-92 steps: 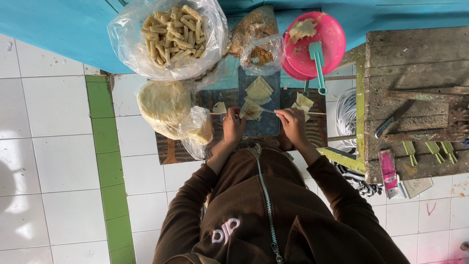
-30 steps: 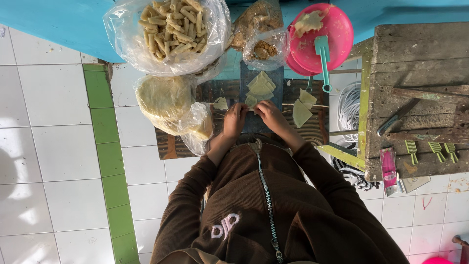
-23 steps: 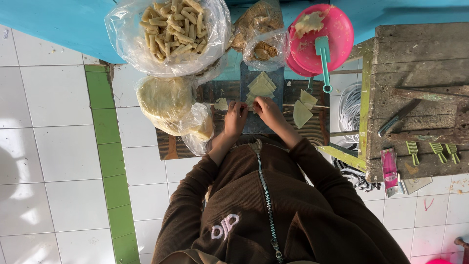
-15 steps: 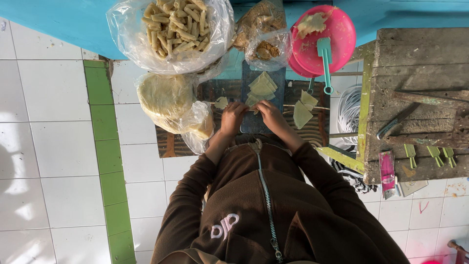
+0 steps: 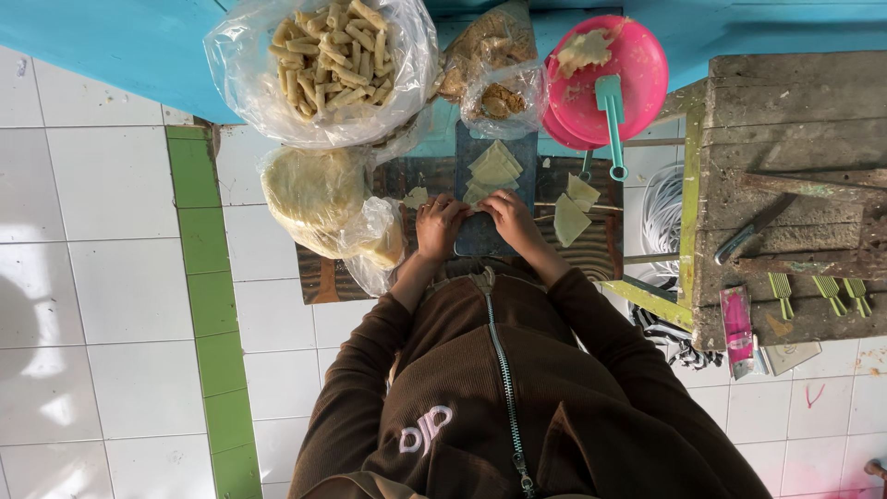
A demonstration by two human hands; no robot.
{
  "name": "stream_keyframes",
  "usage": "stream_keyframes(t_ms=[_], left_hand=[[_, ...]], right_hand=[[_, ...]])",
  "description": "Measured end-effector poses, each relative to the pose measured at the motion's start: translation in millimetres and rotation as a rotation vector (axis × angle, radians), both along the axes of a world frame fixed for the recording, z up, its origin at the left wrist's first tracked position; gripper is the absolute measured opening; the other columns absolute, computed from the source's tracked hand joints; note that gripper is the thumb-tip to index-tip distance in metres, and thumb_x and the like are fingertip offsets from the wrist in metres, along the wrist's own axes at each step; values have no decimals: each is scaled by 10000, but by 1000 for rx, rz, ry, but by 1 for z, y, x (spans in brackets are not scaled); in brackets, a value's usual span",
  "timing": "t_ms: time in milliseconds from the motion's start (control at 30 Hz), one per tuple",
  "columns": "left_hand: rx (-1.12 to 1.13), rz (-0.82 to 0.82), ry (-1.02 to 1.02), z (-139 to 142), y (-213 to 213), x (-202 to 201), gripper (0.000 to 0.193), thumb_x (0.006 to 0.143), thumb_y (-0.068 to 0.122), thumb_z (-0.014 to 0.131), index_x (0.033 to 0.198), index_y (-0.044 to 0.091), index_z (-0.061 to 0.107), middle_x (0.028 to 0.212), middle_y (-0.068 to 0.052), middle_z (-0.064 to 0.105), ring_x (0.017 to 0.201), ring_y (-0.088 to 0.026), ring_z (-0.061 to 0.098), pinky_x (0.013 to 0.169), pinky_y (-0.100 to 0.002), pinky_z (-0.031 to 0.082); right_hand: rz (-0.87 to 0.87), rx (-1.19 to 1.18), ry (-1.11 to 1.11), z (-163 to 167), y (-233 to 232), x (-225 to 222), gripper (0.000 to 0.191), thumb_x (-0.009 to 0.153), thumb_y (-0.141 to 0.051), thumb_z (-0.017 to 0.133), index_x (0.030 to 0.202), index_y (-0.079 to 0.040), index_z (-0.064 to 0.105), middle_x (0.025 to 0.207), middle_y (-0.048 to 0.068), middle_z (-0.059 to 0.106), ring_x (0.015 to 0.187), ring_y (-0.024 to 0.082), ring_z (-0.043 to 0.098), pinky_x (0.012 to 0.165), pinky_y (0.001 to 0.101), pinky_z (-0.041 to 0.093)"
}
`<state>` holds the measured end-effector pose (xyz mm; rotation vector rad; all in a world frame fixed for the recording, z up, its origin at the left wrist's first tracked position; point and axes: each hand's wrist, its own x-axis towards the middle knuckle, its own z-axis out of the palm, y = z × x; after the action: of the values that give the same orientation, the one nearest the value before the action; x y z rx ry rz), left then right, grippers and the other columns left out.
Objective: The person scoops filling from a pink bowl with a spatula onto square dough wrappers on a cutting board, folds each wrapper into a triangle around the filling, and sets the folded pastries on the board and beside it. They work through the wrappers one at a time.
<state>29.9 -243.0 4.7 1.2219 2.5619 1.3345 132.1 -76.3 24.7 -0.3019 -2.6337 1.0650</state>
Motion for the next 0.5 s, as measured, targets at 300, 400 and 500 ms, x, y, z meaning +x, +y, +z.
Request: stream_keyframes(t_ms=[300, 400, 500], left_hand=[[-31, 49, 3, -3, 6, 3, 97, 904, 265, 750, 900, 170, 730, 929, -10, 657, 903, -255, 641, 783, -412, 476], [-37, 81, 16, -5, 10, 5, 130, 927, 266, 748, 919, 143, 705, 934, -35, 646, 911, -272, 639, 788, -424, 471], [-70, 90, -30, -7, 13, 5, 141, 942, 271, 747, 922, 143, 691, 908, -28, 642, 909, -271, 644, 798, -431, 470]], right_hand=[[-43, -56, 14, 19, -8, -5, 134, 902, 8, 737, 1027, -8, 692, 997, 114, 697, 903, 322, 708, 768, 386, 555], [15, 83, 154, 26, -14, -2, 159, 884, -17, 748, 1031, 3, 692, 1001, 129, 687, 921, 355, 682, 788, 414, 539], [-25, 96, 160, 23, -16, -5, 153, 877, -49, 779, 1001, -5, 702, 971, 116, 685, 903, 342, 669, 784, 414, 533]])
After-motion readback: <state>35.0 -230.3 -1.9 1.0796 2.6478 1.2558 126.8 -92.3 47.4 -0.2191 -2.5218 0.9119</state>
